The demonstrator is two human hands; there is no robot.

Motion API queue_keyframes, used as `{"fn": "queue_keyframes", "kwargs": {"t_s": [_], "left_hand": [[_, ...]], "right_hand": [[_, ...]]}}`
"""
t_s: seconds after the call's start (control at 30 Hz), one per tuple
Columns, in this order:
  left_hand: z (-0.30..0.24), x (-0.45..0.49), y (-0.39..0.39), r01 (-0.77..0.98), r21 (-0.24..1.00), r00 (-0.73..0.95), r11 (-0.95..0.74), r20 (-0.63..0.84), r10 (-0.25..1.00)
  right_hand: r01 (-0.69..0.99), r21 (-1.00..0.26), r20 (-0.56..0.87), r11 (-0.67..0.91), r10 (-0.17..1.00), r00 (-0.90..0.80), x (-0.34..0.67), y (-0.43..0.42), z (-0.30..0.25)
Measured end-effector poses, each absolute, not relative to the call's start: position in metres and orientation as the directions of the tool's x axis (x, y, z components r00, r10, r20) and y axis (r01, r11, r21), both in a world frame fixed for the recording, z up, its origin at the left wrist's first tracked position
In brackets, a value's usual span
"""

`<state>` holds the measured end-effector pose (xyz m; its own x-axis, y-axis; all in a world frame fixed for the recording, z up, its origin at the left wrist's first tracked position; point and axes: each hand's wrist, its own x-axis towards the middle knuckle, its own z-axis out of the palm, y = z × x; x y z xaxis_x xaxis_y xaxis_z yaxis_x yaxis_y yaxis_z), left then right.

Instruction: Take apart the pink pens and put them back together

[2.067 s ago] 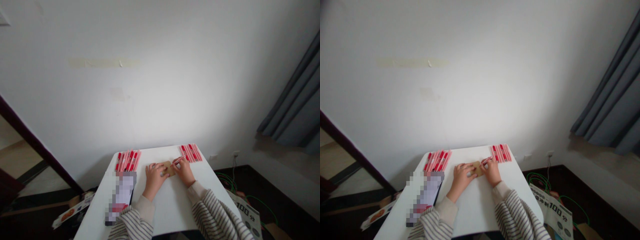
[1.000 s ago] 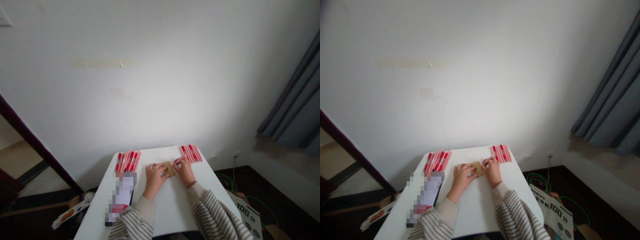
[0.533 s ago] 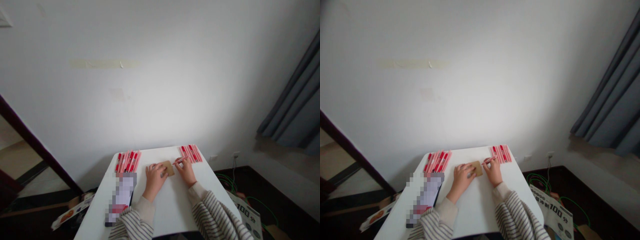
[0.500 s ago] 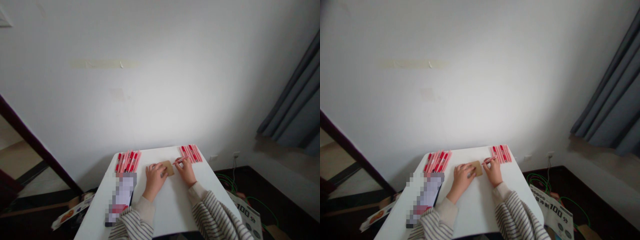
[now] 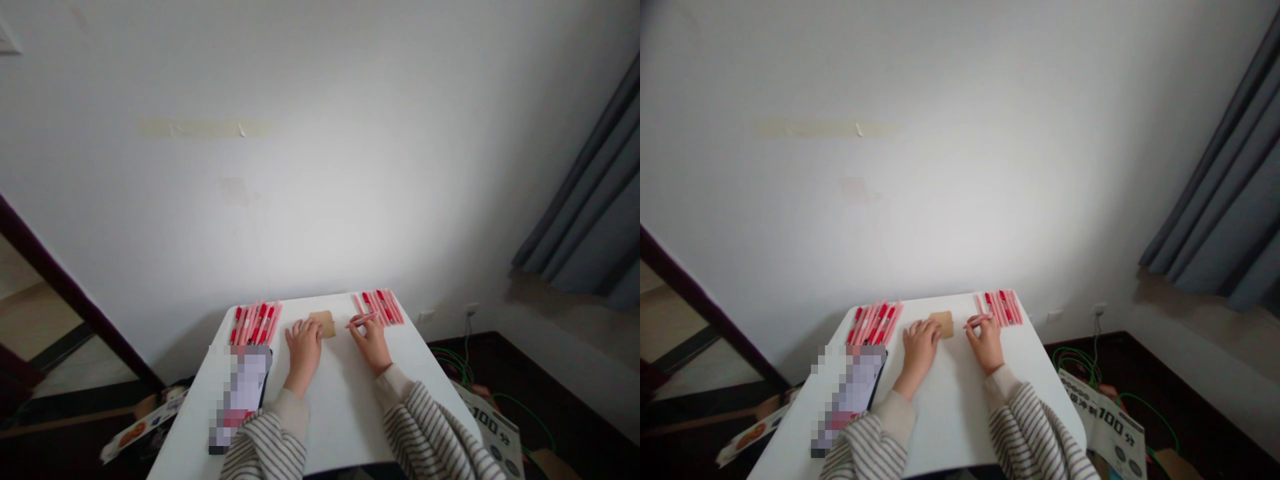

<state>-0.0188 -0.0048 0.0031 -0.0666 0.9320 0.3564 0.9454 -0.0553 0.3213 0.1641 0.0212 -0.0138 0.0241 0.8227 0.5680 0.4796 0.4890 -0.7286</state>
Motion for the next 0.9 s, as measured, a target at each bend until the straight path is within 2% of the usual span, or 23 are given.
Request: {"fn": "queue_keyframes", "kwargs": {"t_s": [0.33, 0.47, 0.57, 0.67, 0.77, 0.9], "left_hand": [[0.001, -0.021, 0.003, 0.963, 0.269, -0.100, -0.020, 0.426, 0.899], [-0.003, -0.023, 0.004, 0.965, 0.262, -0.097, -0.016, 0.412, 0.906], [-0.005, -0.025, 0.005, 0.966, 0.259, -0.089, -0.021, 0.406, 0.909], [-0.005, -0.027, 0.005, 0.965, 0.260, -0.079, -0.033, 0.409, 0.909], [-0.003, -0.027, 0.003, 0.964, 0.263, -0.072, -0.042, 0.410, 0.909], [0.000, -0.026, 0.000, 0.958, 0.281, -0.061, -0.062, 0.409, 0.910]], "right_hand": [[0.430, -0.756, 0.577, 0.494, 0.813, 0.079, 0.163, 0.017, -0.008], [0.352, -0.816, 0.524, 0.459, 0.844, 0.115, 0.164, 0.017, -0.007], [0.174, -0.890, 0.445, 0.422, 0.886, 0.132, 0.162, 0.020, -0.009], [-0.132, -0.925, 0.335, 0.356, 0.929, 0.158, 0.160, 0.024, -0.012], [-0.388, -0.885, 0.224, 0.258, 0.966, 0.131, 0.159, 0.026, -0.012], [-0.525, -0.835, 0.166, 0.167, 0.985, 0.048, 0.163, 0.024, -0.003]]}}
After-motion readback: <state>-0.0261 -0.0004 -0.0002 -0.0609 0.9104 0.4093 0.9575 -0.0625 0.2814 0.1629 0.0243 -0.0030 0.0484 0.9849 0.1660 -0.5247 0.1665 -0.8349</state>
